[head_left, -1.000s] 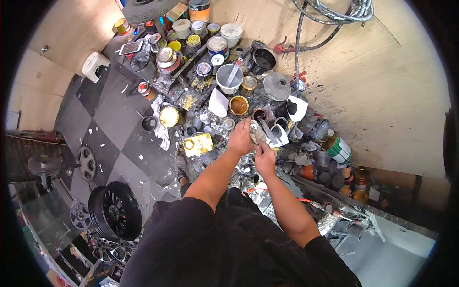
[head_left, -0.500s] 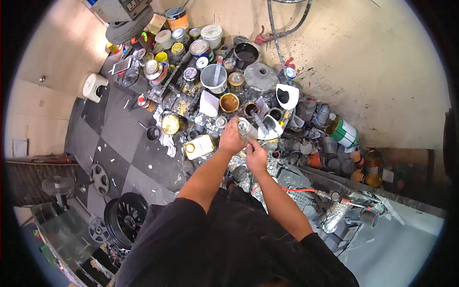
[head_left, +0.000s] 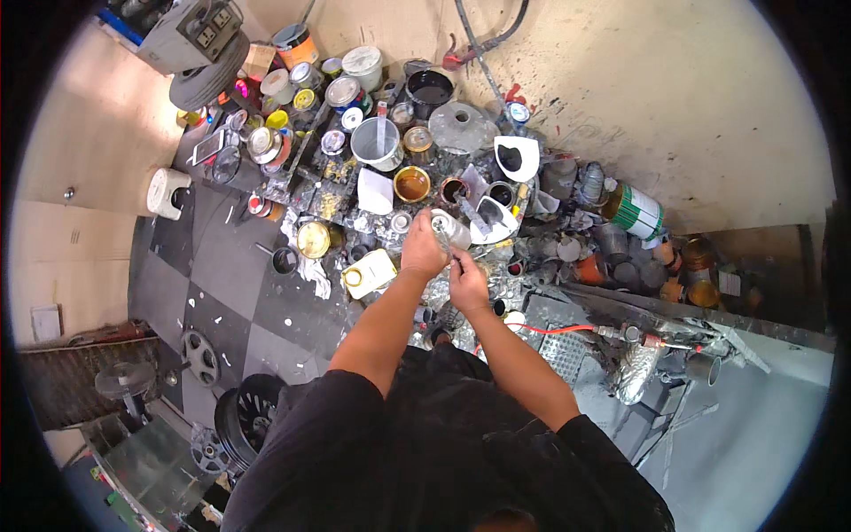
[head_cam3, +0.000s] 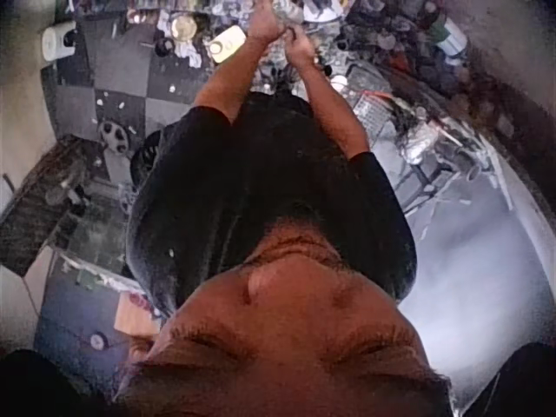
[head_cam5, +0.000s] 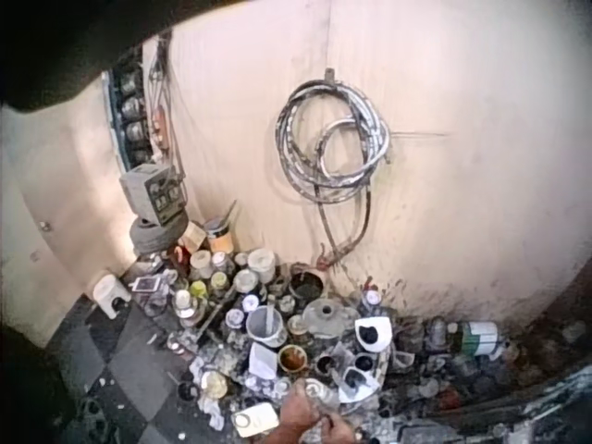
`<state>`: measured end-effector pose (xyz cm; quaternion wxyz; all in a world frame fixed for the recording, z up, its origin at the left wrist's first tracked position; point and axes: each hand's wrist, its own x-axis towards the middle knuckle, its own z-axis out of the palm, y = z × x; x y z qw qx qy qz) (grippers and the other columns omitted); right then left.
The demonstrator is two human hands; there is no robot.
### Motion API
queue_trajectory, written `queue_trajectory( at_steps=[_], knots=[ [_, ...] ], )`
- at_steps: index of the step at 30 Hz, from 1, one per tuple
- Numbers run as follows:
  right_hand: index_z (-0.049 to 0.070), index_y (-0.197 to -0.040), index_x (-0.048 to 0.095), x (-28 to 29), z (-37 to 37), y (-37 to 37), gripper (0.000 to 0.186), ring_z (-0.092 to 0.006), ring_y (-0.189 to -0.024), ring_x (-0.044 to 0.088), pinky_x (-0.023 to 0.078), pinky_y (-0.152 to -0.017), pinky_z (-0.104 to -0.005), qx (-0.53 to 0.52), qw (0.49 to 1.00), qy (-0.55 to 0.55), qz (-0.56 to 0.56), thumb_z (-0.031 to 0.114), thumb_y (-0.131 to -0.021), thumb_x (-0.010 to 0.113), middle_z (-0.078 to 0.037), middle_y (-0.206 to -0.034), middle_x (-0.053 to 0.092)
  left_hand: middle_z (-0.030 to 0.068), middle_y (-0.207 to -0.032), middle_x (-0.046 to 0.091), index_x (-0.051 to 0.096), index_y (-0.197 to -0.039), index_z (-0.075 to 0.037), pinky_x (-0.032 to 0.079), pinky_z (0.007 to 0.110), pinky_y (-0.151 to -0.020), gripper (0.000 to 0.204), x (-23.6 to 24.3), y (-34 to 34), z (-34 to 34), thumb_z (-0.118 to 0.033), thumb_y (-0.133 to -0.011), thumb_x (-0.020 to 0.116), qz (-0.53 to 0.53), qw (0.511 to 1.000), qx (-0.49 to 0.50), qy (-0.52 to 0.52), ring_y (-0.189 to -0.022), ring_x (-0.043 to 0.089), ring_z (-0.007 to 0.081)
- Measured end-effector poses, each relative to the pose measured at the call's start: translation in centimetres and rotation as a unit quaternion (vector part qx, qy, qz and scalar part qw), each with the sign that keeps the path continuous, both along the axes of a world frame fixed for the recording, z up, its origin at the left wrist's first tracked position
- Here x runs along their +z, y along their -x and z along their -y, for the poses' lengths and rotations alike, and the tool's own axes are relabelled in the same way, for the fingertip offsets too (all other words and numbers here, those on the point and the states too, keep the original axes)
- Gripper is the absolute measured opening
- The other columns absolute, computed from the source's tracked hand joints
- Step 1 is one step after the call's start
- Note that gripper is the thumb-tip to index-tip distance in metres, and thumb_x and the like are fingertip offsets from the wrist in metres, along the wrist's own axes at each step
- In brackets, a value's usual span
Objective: Painting a car rim with a spray gun and then mixing paint supplies at a workbench.
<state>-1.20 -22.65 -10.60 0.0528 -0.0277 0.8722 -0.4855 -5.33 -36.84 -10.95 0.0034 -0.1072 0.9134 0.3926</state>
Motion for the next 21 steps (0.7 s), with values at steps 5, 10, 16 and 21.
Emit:
queue_trajectory(
  at_steps=[5, 10, 16, 21],
  knots=[
    [0.006, -0.127, 0.067, 0.1, 0.8, -0.3, 0.028, -0.0328, -0.082, 0.074, 0.057, -0.077, -0.0422, -0.027, 0.999, -0.004, 0.023, 0.014, -0.101, 0.061, -0.021, -0.099, 0.075, 0.0306, -0.148, 0.048, 0.035, -0.148, 0.004, 0.042, 0.047, -0.116, 0.091, 0.3, 0.3, -0.1, -0.015, -0.073, 0.084, 0.015, 1.000, 0.009, 0.012, -0.139, 0.047, 0.0457],
    [0.008, -0.126, 0.065, -0.7, 1.0, -0.5, 0.027, -0.0404, -0.082, 0.072, 0.056, -0.076, -0.0466, -0.021, 0.999, 0.001, 0.034, 0.012, -0.100, 0.061, -0.022, -0.089, 0.072, 0.0283, -0.148, 0.049, 0.037, -0.148, 0.003, 0.042, 0.046, -0.116, 0.080, -0.4, 0.3, -0.1, -0.006, -0.077, 0.074, -0.002, 1.000, 0.012, 0.000, -0.139, 0.048, 0.0439],
    [0.011, -0.122, 0.061, -0.6, 0.8, -0.6, 0.022, -0.0500, -0.082, 0.068, 0.052, -0.074, -0.0587, -0.016, 0.999, 0.017, -0.028, 0.016, -0.101, 0.059, -0.027, -0.085, 0.070, 0.0282, -0.148, 0.050, 0.037, -0.149, 0.003, 0.042, 0.045, -0.116, 0.084, -0.3, 0.3, -0.2, -0.010, -0.077, 0.077, -0.004, 1.000, 0.005, 0.008, -0.140, 0.047, 0.0439],
    [0.015, -0.124, 0.064, -0.1, 0.9, -0.7, 0.026, -0.0499, -0.077, 0.067, 0.051, -0.070, -0.0584, -0.042, 0.998, 0.049, 0.008, 0.017, -0.099, 0.060, -0.027, -0.078, 0.068, 0.0274, -0.147, 0.051, 0.037, -0.149, 0.002, 0.042, 0.046, -0.116, 0.090, 0.0, 0.6, -0.3, -0.014, -0.073, 0.083, 0.010, 1.000, 0.015, 0.015, -0.138, 0.049, 0.0440]
  ],
)
